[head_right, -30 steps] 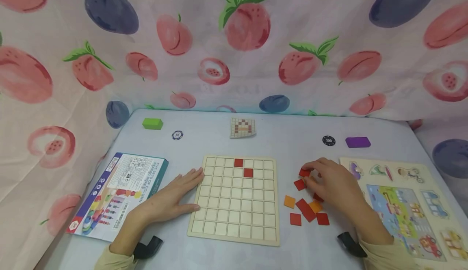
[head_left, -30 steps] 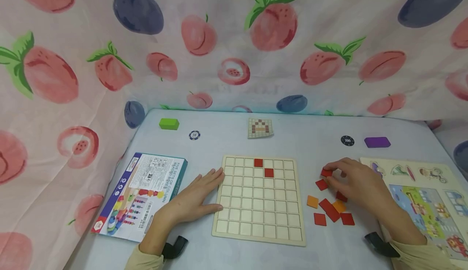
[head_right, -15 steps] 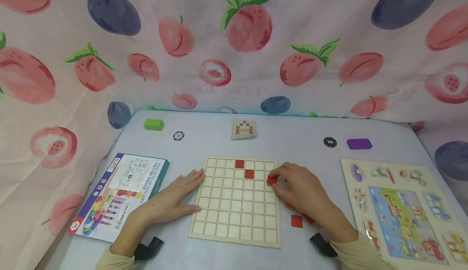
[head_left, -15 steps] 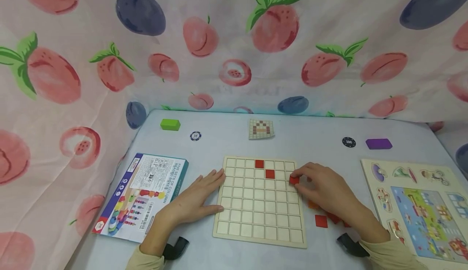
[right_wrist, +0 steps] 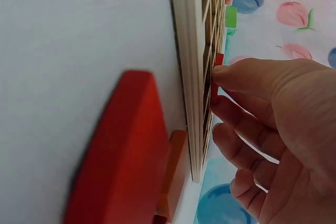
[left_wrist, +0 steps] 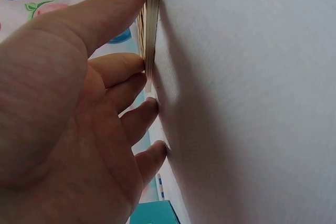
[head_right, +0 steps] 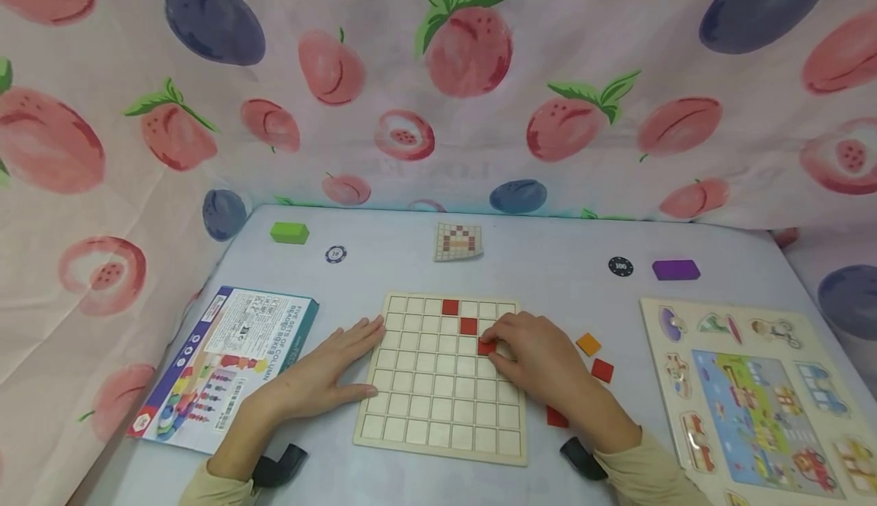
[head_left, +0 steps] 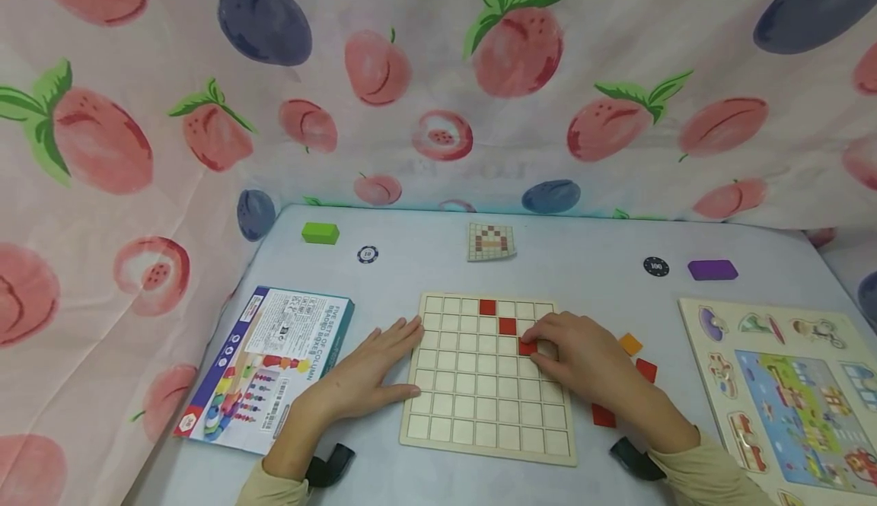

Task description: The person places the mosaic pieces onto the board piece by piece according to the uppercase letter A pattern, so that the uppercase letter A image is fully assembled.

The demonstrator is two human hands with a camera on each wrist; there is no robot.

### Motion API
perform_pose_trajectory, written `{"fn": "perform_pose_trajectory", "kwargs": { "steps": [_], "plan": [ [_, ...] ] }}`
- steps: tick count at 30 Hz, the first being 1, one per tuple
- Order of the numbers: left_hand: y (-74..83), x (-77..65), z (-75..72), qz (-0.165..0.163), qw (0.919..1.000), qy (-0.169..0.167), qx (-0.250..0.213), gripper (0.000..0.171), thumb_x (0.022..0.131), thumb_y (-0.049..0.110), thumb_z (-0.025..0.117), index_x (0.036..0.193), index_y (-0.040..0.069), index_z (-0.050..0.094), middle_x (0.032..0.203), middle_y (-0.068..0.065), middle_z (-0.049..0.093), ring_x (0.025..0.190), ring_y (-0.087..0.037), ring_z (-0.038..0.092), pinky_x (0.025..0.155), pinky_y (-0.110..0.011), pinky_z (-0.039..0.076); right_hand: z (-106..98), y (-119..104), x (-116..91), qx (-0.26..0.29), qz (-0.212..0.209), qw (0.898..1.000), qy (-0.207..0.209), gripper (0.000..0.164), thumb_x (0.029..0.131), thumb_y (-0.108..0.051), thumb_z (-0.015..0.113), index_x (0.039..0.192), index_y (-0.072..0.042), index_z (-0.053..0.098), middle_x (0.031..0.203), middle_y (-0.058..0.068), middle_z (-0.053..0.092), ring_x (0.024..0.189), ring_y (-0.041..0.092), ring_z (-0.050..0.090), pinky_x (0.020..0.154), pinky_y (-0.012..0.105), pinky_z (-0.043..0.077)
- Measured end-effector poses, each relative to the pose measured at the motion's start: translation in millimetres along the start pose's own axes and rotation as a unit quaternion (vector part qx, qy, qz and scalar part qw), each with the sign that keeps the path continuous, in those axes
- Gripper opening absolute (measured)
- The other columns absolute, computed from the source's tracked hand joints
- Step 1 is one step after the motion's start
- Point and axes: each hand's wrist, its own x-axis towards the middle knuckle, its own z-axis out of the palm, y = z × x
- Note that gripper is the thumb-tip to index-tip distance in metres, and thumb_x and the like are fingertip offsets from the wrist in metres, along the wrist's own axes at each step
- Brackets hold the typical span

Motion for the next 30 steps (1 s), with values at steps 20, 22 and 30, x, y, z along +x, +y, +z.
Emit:
{"fn": "perform_pose_trajectory", "kwargs": {
  "steps": [20, 22, 30],
  "plan": [
    [-1.1, 0.2, 1.3, -0.004, 1.0000, -0.001, 0.000, 0.085, 0.098, 0.037, 0.076, 0.167, 0.008, 0.035, 0.179, -0.007, 0.026, 0.167, -0.035, 0.022, 0.135, -0.065, 0.019, 2.2, 2.6, -2.4, -0.034, -0.013, 0.999, 0.006, 0.015, 0.089, -0.019, 0.086, 0.103, -0.024, 0.084, 0.108, -0.003, 0.077, 0.099, 0.019, 0.073, 0.084, 0.041, 0.064],
    [-1.2, 0.3, 1.7, -0.004, 1.0000, -0.002, -0.003, 0.085, 0.098, 0.037, 0.076, 0.167, 0.008, 0.035, 0.179, -0.007, 0.026, 0.167, -0.035, 0.022, 0.135, -0.065, 0.019, 0.0, 5.6, -4.0, -0.031, -0.004, 1.000, 0.002, 0.016, 0.090, -0.019, 0.084, 0.106, -0.024, 0.083, 0.111, -0.002, 0.077, 0.102, 0.021, 0.074, 0.087, 0.044, 0.064],
    [-2.0, 0.6, 0.0, 0.002, 1.0000, -0.005, -0.001, 0.085, 0.099, 0.038, 0.075, 0.167, 0.008, 0.033, 0.179, -0.007, 0.024, 0.167, -0.036, 0.021, 0.135, -0.065, 0.018, -21.2, 31.0, -24.2, -0.033, 0.057, 0.998, -0.013, 0.030, 0.089, -0.027, 0.086, 0.119, -0.024, 0.079, 0.119, 0.000, 0.076, 0.098, 0.018, 0.070, 0.085, 0.046, 0.063]
  ]
}}
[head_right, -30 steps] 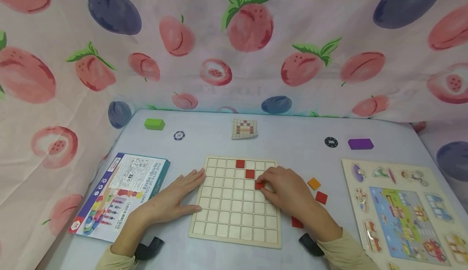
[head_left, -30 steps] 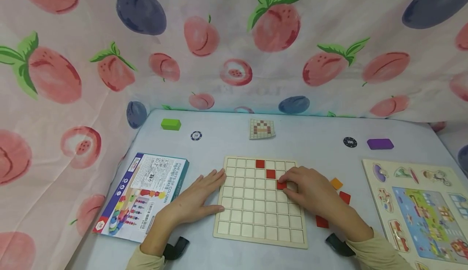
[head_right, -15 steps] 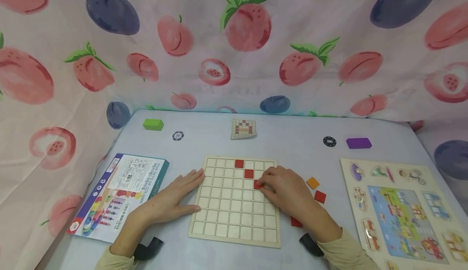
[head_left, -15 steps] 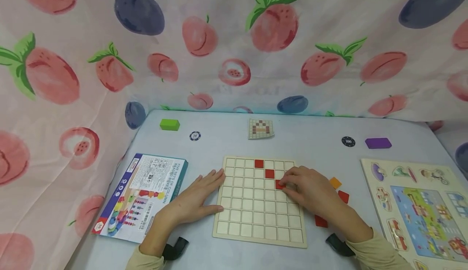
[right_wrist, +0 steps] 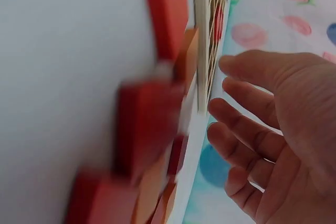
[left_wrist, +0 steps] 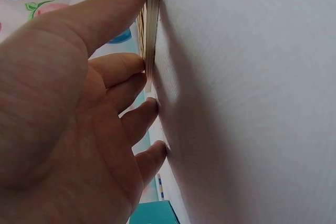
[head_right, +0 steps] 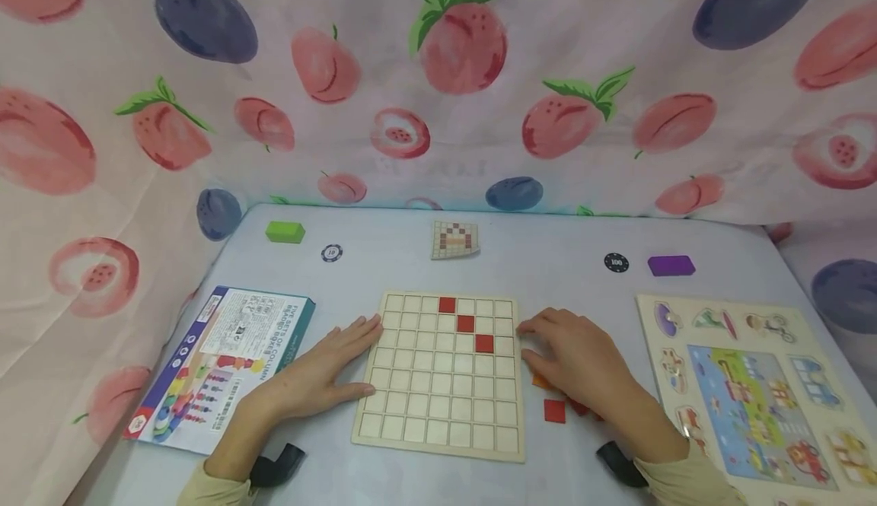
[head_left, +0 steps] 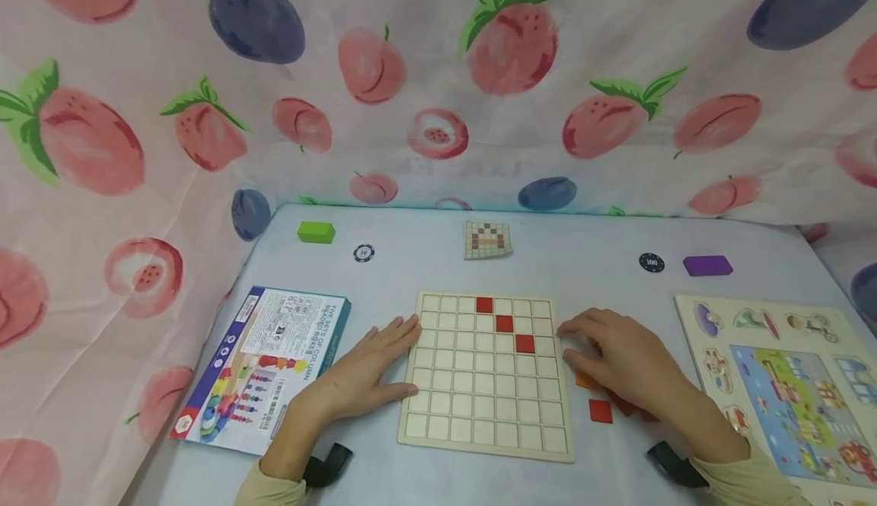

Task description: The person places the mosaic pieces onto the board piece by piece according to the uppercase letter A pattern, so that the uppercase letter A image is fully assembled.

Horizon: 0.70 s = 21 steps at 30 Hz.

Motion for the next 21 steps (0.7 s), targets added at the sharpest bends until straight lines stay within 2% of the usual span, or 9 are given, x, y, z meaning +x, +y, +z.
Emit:
{"fn": "perform_pose_trajectory", "kwargs": {
  "steps": [3, 10, 21],
  "plan": [
    [-0.3, -0.4, -1.6, -0.001, 1.0000, 0.000, 0.000, 0.085, 0.099, 0.037, 0.075, 0.168, 0.009, 0.033, 0.179, -0.006, 0.024, 0.168, -0.035, 0.020, 0.135, -0.064, 0.018, -3.9, 9.4, -6.8, -0.004, 0.019, 1.000, -0.010, 0.034, 0.088, -0.031, 0.087, 0.120, -0.023, 0.079, 0.118, 0.000, 0.076, 0.097, 0.018, 0.069, 0.085, 0.047, 0.064],
    [0.2, -0.9, -1.7, -0.012, 0.9999, -0.003, -0.004, 0.086, 0.099, 0.036, 0.076, 0.168, 0.010, 0.033, 0.180, -0.004, 0.023, 0.168, -0.033, 0.018, 0.136, -0.062, 0.016, -4.9, 23.3, -14.9, -0.008, 0.037, 0.999, -0.004, 0.032, 0.089, -0.028, 0.086, 0.119, -0.018, 0.079, 0.118, 0.006, 0.076, 0.106, 0.028, 0.072, 0.092, 0.055, 0.064],
    [1.6, 0.2, -1.2, -0.006, 0.9999, -0.007, -0.008, 0.085, 0.100, 0.037, 0.075, 0.168, 0.010, 0.033, 0.180, -0.004, 0.023, 0.168, -0.034, 0.018, 0.136, -0.063, 0.016, -10.9, 34.3, -18.1, -0.026, 0.043, 0.998, -0.032, 0.040, 0.083, -0.023, 0.089, 0.120, -0.013, 0.080, 0.120, 0.013, 0.075, 0.103, 0.033, 0.072, 0.087, 0.057, 0.064]
  ]
}}
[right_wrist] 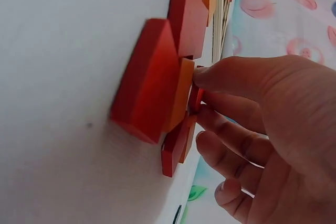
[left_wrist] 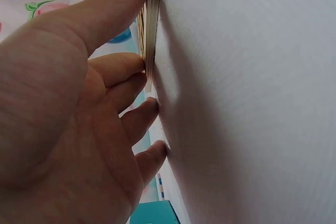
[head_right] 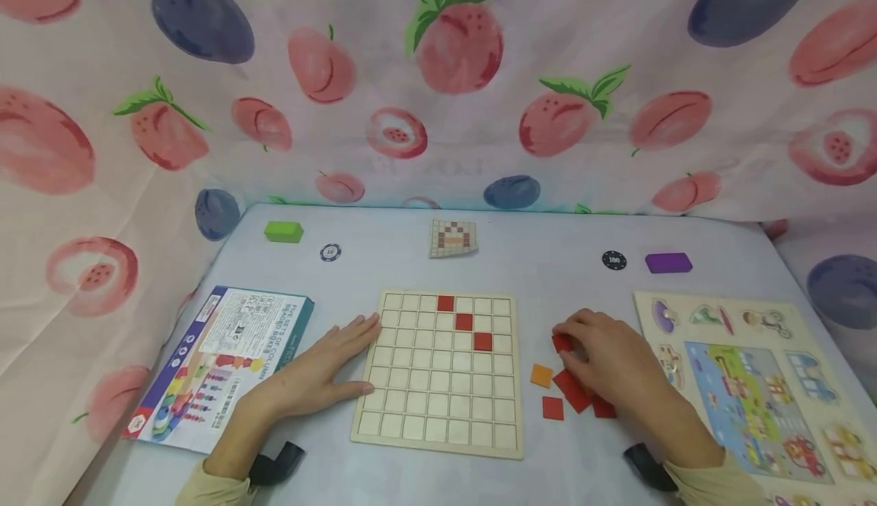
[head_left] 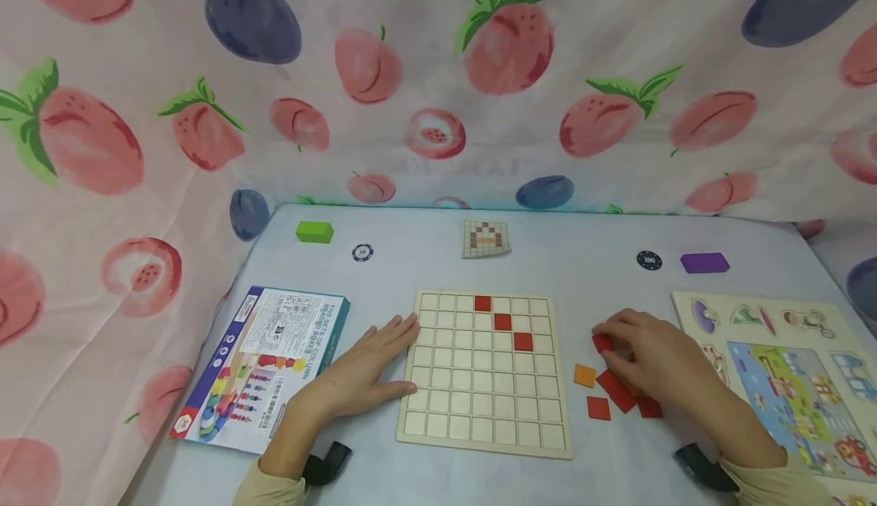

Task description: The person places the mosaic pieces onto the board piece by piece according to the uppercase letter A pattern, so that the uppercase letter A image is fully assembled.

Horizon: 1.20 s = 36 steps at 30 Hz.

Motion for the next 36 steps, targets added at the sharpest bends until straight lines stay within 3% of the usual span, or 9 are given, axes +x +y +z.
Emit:
{"fn": "perform_pose_trajectory", "kwargs": {
  "steps": [14, 19, 27, 33, 36],
  "plan": [
    [-0.1, 0.6, 0.1, 0.002, 1.0000, 0.003, 0.003, 0.085, 0.099, 0.037, 0.075, 0.167, 0.009, 0.034, 0.179, -0.006, 0.024, 0.168, -0.035, 0.020, 0.136, -0.064, 0.017, 1.2, -15.2, 6.6, 0.017, -0.006, 0.999, 0.036, 0.032, 0.087, -0.028, 0.087, 0.116, -0.015, 0.081, 0.111, 0.007, 0.078, 0.093, 0.023, 0.070, 0.084, 0.051, 0.064],
    [-1.4, 0.3, 1.5, 0.003, 1.0000, 0.006, 0.004, 0.085, 0.099, 0.038, 0.076, 0.167, 0.009, 0.034, 0.179, -0.007, 0.025, 0.167, -0.036, 0.020, 0.135, -0.065, 0.018, 3.0, -32.1, 10.0, 0.023, -0.033, 0.998, 0.048, 0.030, 0.087, -0.030, 0.088, 0.114, -0.018, 0.082, 0.108, 0.001, 0.077, 0.094, 0.020, 0.069, 0.084, 0.047, 0.063],
    [-1.4, -0.2, 0.8, 0.004, 1.0000, 0.007, 0.004, 0.085, 0.099, 0.038, 0.075, 0.168, 0.009, 0.033, 0.179, -0.007, 0.024, 0.168, -0.035, 0.020, 0.135, -0.065, 0.018, 17.9, -66.6, 18.6, 0.028, -0.124, 0.990, 0.055, 0.028, 0.085, -0.029, 0.090, 0.110, -0.020, 0.083, 0.103, -0.005, 0.076, 0.088, 0.011, 0.068, 0.077, 0.034, 0.062],
    [-0.6, 0.6, -0.2, 0.010, 0.9999, 0.002, 0.006, 0.085, 0.100, 0.037, 0.074, 0.168, 0.008, 0.033, 0.179, -0.007, 0.024, 0.168, -0.035, 0.020, 0.135, -0.064, 0.018, 26.7, -78.5, 19.7, 0.038, -0.132, 0.990, 0.045, 0.026, 0.086, -0.029, 0.090, 0.111, -0.025, 0.082, 0.103, -0.011, 0.075, 0.091, 0.009, 0.068, 0.081, 0.033, 0.061],
    [-0.1, 0.6, -0.6, 0.010, 0.9999, 0.003, 0.008, 0.085, 0.100, 0.037, 0.075, 0.168, 0.008, 0.033, 0.179, -0.007, 0.024, 0.168, -0.035, 0.020, 0.135, -0.064, 0.018, 27.2, -80.4, 20.6, 0.034, -0.129, 0.990, 0.046, 0.019, 0.087, -0.032, 0.089, 0.104, -0.028, 0.081, 0.102, -0.013, 0.074, 0.093, 0.009, 0.068, 0.083, 0.034, 0.061]
  ]
}}
